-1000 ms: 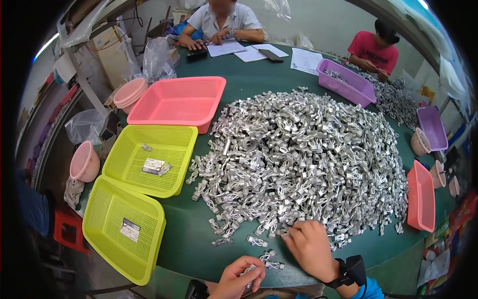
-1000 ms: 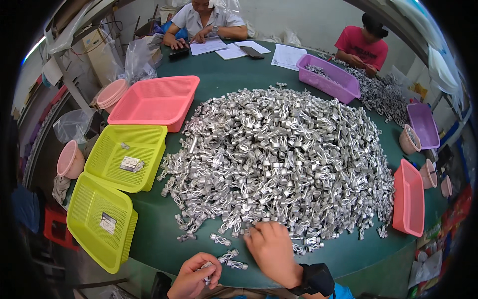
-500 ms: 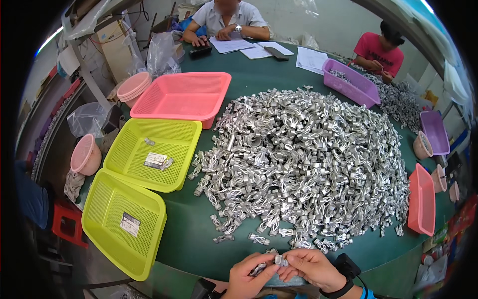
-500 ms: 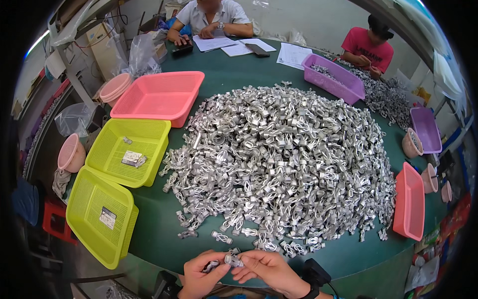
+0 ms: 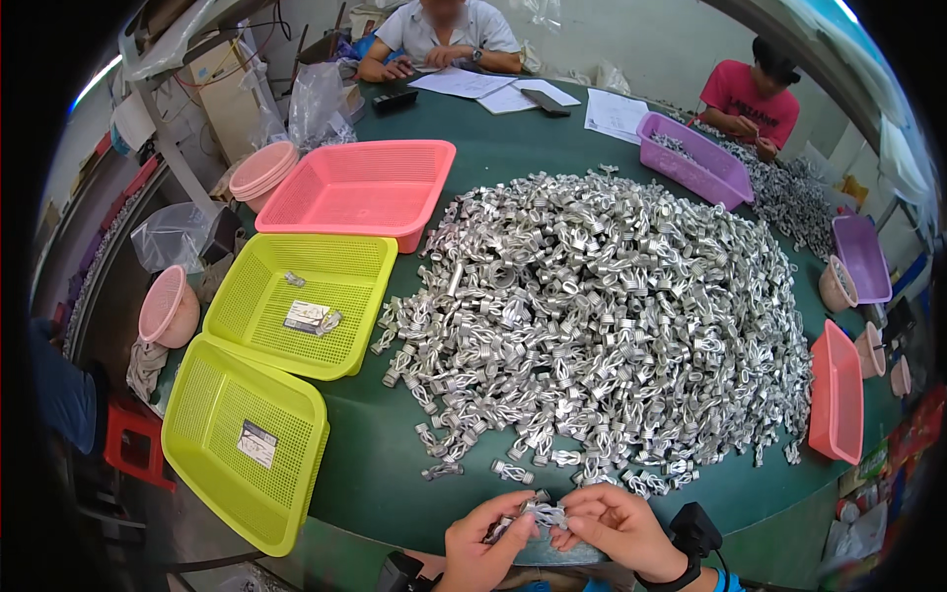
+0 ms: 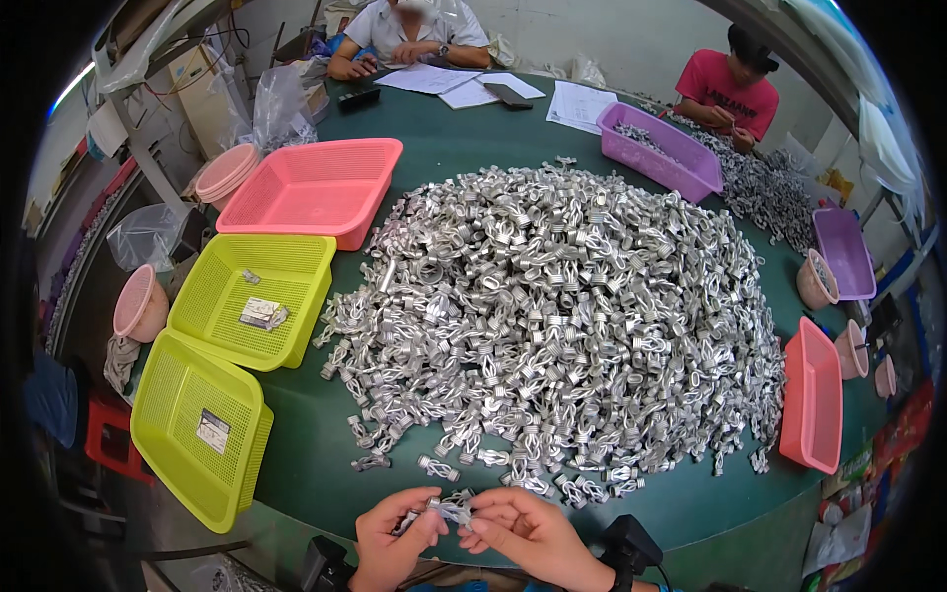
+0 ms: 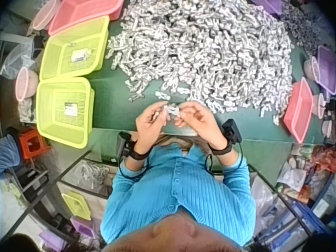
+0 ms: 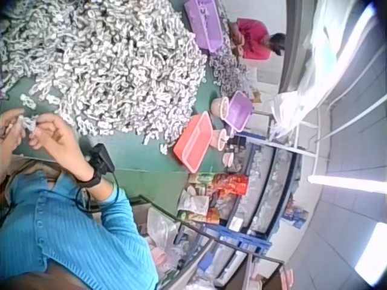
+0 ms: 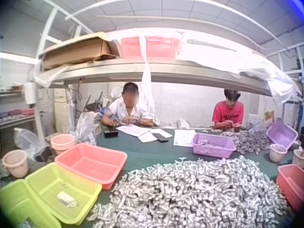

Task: Sorting metal hardware components from a large pile into plastic trays and marking specific parts with a red pen.

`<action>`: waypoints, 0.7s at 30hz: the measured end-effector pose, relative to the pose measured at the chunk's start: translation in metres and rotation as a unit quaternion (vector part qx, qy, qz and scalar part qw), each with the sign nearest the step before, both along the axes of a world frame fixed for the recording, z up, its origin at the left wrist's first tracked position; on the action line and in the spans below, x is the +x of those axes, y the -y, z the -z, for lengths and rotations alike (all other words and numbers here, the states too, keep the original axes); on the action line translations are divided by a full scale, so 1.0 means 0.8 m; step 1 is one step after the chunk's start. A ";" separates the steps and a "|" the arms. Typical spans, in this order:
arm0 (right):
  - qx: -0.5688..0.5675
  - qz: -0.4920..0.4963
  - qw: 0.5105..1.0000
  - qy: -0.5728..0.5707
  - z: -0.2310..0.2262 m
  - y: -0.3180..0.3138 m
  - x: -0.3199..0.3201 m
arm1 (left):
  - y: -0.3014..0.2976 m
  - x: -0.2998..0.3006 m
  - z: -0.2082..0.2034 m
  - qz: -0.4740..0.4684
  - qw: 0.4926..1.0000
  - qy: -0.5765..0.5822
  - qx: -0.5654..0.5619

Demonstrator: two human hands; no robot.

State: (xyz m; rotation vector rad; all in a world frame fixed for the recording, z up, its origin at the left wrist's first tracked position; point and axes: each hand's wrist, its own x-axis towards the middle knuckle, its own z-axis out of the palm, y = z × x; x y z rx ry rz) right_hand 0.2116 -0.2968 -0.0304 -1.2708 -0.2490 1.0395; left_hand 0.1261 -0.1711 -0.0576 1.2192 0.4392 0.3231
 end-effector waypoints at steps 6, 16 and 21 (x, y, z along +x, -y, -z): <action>0.003 0.008 1.000 -0.010 -0.008 -0.003 -0.001 | 0.001 0.002 0.000 -0.004 0.999 -0.003 -0.054; 0.049 0.012 0.998 0.032 -0.002 -0.004 -0.009 | 0.003 0.004 0.006 0.001 0.990 -0.037 -0.138; 0.047 0.042 0.998 0.002 -0.006 -0.008 -0.012 | 0.002 0.004 0.004 -0.008 0.993 -0.038 -0.110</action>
